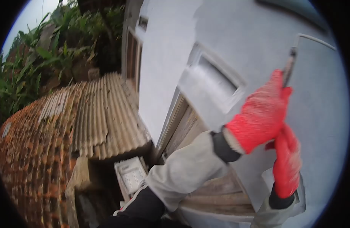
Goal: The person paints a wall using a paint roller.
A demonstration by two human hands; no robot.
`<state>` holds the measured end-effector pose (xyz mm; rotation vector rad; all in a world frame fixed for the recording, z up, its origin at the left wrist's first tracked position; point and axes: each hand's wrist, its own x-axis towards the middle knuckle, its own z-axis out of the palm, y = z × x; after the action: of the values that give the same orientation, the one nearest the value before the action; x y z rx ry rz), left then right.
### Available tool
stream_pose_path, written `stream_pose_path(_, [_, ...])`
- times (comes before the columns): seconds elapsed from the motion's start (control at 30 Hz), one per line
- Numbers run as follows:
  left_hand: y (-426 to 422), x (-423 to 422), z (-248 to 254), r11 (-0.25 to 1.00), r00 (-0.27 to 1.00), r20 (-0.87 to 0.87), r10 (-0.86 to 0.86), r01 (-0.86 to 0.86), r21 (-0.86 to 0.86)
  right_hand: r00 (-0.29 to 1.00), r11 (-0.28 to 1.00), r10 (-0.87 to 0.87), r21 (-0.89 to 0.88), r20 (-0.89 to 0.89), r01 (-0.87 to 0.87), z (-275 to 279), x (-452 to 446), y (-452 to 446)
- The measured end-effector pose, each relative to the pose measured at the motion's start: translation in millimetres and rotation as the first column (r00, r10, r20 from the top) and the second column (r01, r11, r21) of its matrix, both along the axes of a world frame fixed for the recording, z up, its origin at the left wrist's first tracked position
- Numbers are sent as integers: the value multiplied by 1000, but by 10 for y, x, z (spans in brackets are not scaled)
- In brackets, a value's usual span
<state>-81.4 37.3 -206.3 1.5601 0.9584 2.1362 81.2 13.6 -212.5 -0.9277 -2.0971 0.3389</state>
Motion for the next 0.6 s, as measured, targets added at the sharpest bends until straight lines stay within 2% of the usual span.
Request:
stream_pose_path(0.03, [13,-88,95,998,999,5,-49,49,-47,994,989,48,-138,-94,-61,208,-100,-173])
stream_pose_path(0.07, [90,-101,125,975,976,-59,209,-204,91,994,998,24,-62,-104,-31,327,31,-255])
stream_pose_path(0.1, [157,-136,198,933,937,-55,346,-337,123,993,1000,-3,7,-115,4,370,196,-363])
stream_pose_path(0.13, [56,-292,403,981,976,-113,185,-191,-45,987,998,-17,57,-157,26,409,381,-428])
stream_pose_path(0.17, [71,-395,550,993,995,-89,42,-51,-109,965,985,-33,156,-261,75,446,610,-459])
stream_pose_path(0.23, [243,-520,745,999,999,-37,-28,28,-18,914,938,-55,294,-401,186,583,1083,-506])
stream_pose_path(0.3, [321,-642,1021,999,997,-81,7,-3,52,902,858,-71,436,-426,273,727,1672,-528])
stream_pose_path(0.37, [365,-775,1306,992,990,-137,31,-15,121,823,722,-228,477,-520,501,819,2224,-586])
stream_pose_path(0.4, [289,-807,1480,996,991,-130,-26,38,86,808,668,-208,523,-551,530,885,2452,-624])
stream_pose_path(0.43, [382,-879,1628,994,987,-161,26,-9,108,751,481,-322,584,-576,654,931,2625,-645])
stream_pose_path(0.47, [441,-907,1779,992,985,-166,48,-27,126,715,413,-386,584,-583,699,1002,2773,-795])
stream_pose_path(0.53, [440,-923,2088,987,982,-175,69,-42,153,667,334,-443,581,-599,743,1134,2807,-939])
stream_pose_path(0.6, [401,-925,2385,990,992,-114,57,-41,137,592,402,-228,479,-773,780,1243,2719,-965])
